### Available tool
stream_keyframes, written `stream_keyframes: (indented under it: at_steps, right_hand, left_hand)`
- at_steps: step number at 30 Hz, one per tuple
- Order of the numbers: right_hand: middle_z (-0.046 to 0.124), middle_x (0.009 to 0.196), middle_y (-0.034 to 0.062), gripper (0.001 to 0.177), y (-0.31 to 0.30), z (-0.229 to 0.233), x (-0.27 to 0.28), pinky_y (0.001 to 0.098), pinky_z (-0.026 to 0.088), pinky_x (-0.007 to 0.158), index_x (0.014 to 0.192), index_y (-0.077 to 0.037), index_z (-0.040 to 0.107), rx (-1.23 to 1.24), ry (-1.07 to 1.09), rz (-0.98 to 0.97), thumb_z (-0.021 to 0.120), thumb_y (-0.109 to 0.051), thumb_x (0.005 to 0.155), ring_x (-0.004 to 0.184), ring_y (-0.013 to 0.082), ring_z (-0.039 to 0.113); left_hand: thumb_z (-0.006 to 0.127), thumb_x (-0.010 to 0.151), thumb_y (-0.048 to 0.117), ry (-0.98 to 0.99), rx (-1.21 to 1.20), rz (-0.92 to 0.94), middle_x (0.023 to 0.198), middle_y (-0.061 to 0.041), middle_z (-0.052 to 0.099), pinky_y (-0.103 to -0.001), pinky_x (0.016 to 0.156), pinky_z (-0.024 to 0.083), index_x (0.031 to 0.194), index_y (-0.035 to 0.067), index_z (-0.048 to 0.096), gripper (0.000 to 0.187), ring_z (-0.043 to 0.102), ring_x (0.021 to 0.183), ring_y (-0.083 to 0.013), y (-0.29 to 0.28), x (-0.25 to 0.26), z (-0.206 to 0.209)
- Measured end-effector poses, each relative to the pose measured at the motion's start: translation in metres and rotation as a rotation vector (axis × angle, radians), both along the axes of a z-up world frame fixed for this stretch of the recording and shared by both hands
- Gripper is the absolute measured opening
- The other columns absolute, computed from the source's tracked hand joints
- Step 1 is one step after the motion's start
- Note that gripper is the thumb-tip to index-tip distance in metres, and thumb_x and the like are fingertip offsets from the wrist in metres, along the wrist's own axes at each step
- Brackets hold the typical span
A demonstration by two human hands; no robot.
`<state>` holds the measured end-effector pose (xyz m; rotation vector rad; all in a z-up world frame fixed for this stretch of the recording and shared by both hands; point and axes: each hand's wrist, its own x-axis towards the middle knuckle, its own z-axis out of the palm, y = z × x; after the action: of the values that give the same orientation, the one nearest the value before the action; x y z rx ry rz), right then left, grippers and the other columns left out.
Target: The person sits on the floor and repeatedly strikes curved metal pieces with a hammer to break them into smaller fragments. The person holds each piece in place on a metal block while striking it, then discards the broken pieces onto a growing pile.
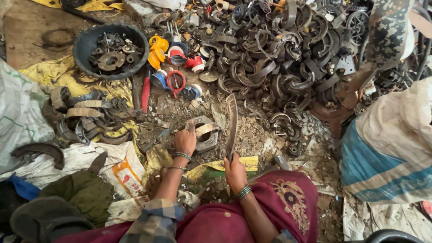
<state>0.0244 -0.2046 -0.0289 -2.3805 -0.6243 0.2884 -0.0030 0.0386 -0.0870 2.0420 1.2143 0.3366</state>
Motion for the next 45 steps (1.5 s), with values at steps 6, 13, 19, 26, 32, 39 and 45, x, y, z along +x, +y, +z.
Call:
stream_keyframes:
  at_steps: [6, 13, 19, 26, 32, 39, 45]
  right_hand:
    - [0.071, 0.083, 0.025, 0.039, 0.001, -0.004, 0.005, 0.0569, 0.052, 0.067, 0.122, -0.006, 0.05, -0.079, 0.003, 0.034, 0.062, -0.031, 0.095, 0.076, 0.0468, 0.068]
    - [0.07, 0.082, 0.0271, 0.036, 0.008, -0.006, 0.001, 0.06, 0.051, 0.069, 0.12, -0.006, 0.047, -0.152, 0.004, 0.13, 0.062, -0.025, 0.093, 0.076, 0.0494, 0.066]
    - [0.07, 0.079, 0.0262, 0.036, 0.007, -0.017, -0.002, 0.0597, 0.051, 0.067, 0.12, -0.007, 0.047, -0.144, -0.013, 0.147, 0.063, -0.023, 0.093, 0.074, 0.0489, 0.066]
    - [0.068, 0.077, 0.0268, 0.036, 0.001, -0.046, 0.006, 0.0606, 0.05, 0.065, 0.119, -0.005, 0.046, -0.14, -0.064, 0.184, 0.063, -0.018, 0.09, 0.072, 0.0495, 0.065]
    - [0.068, 0.077, 0.028, 0.036, 0.0, -0.063, 0.014, 0.0599, 0.051, 0.066, 0.118, -0.006, 0.048, -0.155, -0.034, 0.198, 0.064, -0.02, 0.09, 0.073, 0.0498, 0.066]
    - [0.071, 0.076, 0.0231, 0.037, 0.01, 0.046, -0.013, 0.0529, 0.054, 0.059, 0.118, -0.004, 0.055, 0.071, -0.127, 0.135, 0.069, -0.021, 0.088, 0.067, 0.0419, 0.069]
    - [0.067, 0.067, 0.0093, 0.014, 0.012, 0.124, -0.017, 0.0384, 0.053, 0.049, 0.106, -0.007, 0.054, 0.492, -0.358, -0.021, 0.06, -0.019, 0.103, 0.055, 0.0172, 0.064]
  left_hand:
    - [0.033, 0.107, 0.058, 0.003, 0.19, 0.096, 0.085, -0.032, 0.068, -0.057, 0.076, 0.053, 0.077, -0.005, 0.072, 0.081, 0.068, 0.081, -0.0497, -0.013, -0.007, -0.019]
    - [0.039, 0.109, 0.045, -0.048, 0.41, 0.056, 0.093, -0.028, 0.07, -0.054, 0.085, 0.054, 0.084, -0.001, 0.074, 0.063, 0.068, 0.089, -0.0453, -0.006, -0.014, -0.013]
    - [0.04, 0.108, 0.047, -0.017, 0.247, 0.067, 0.102, -0.03, 0.069, -0.055, 0.082, 0.053, 0.101, -0.001, 0.073, 0.058, 0.068, 0.09, -0.0467, -0.007, -0.017, 0.004]
    - [0.07, 0.086, 0.052, 0.017, 0.264, -0.529, 0.108, -0.028, 0.07, -0.054, 0.088, 0.054, 0.106, 0.006, 0.075, 0.05, 0.068, 0.098, -0.0453, 0.037, -0.021, 0.04]
    - [0.077, 0.086, 0.039, 0.269, 0.279, -0.617, 0.104, -0.023, 0.073, -0.048, 0.088, 0.058, 0.099, 0.003, 0.078, 0.038, 0.072, 0.1, -0.0397, 0.016, -0.01, 0.026]
    - [0.057, 0.099, 0.023, 0.1, -0.006, -0.169, 0.097, -0.03, 0.071, -0.051, 0.086, 0.055, 0.093, 0.001, 0.078, 0.031, 0.07, 0.094, -0.0451, 0.015, 0.01, -0.008]
    - [0.047, 0.099, 0.023, 0.094, 0.368, -0.432, 0.097, -0.029, 0.071, -0.054, 0.081, 0.057, 0.092, -0.001, 0.074, 0.037, 0.073, 0.09, -0.0446, 0.015, 0.002, -0.035]
